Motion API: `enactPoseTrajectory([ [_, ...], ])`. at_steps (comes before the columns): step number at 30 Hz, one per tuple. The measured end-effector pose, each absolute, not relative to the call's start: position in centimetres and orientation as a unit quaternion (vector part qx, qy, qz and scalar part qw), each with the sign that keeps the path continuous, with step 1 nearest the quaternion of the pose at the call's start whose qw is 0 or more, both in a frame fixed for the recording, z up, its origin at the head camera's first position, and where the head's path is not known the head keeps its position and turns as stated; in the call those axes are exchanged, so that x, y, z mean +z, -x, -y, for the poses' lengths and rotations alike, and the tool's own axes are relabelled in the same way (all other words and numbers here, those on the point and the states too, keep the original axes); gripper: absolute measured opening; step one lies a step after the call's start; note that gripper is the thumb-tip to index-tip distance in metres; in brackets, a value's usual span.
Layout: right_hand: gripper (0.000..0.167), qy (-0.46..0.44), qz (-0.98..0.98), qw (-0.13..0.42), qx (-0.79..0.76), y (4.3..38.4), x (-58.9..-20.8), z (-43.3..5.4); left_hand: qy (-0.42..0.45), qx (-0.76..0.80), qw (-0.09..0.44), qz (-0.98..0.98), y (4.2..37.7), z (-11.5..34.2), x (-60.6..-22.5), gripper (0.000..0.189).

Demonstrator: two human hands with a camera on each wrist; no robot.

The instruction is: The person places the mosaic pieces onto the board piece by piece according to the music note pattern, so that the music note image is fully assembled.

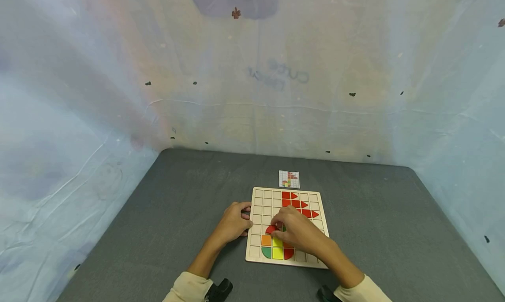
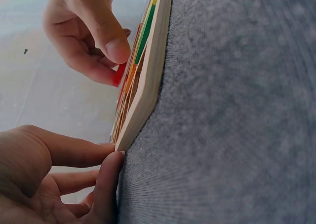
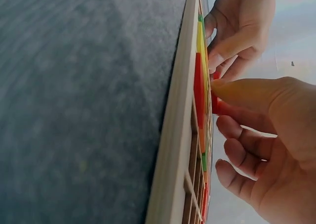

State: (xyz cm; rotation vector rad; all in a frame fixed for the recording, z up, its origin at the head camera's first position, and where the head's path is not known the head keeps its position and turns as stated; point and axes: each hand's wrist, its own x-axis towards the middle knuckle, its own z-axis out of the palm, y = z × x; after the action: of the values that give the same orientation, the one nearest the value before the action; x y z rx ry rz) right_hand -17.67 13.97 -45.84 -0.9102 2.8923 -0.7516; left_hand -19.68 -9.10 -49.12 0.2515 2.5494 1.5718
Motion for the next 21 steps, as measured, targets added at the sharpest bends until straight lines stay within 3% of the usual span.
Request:
enactPoseTrajectory([
  [21, 0.008, 0.309, -0.912, 0.046, -0.266, 18.42, -46.15, -13.30, -0.081, 0.525, 0.070, -0.844, 19.81, 9.17, -49.26, 0.060],
])
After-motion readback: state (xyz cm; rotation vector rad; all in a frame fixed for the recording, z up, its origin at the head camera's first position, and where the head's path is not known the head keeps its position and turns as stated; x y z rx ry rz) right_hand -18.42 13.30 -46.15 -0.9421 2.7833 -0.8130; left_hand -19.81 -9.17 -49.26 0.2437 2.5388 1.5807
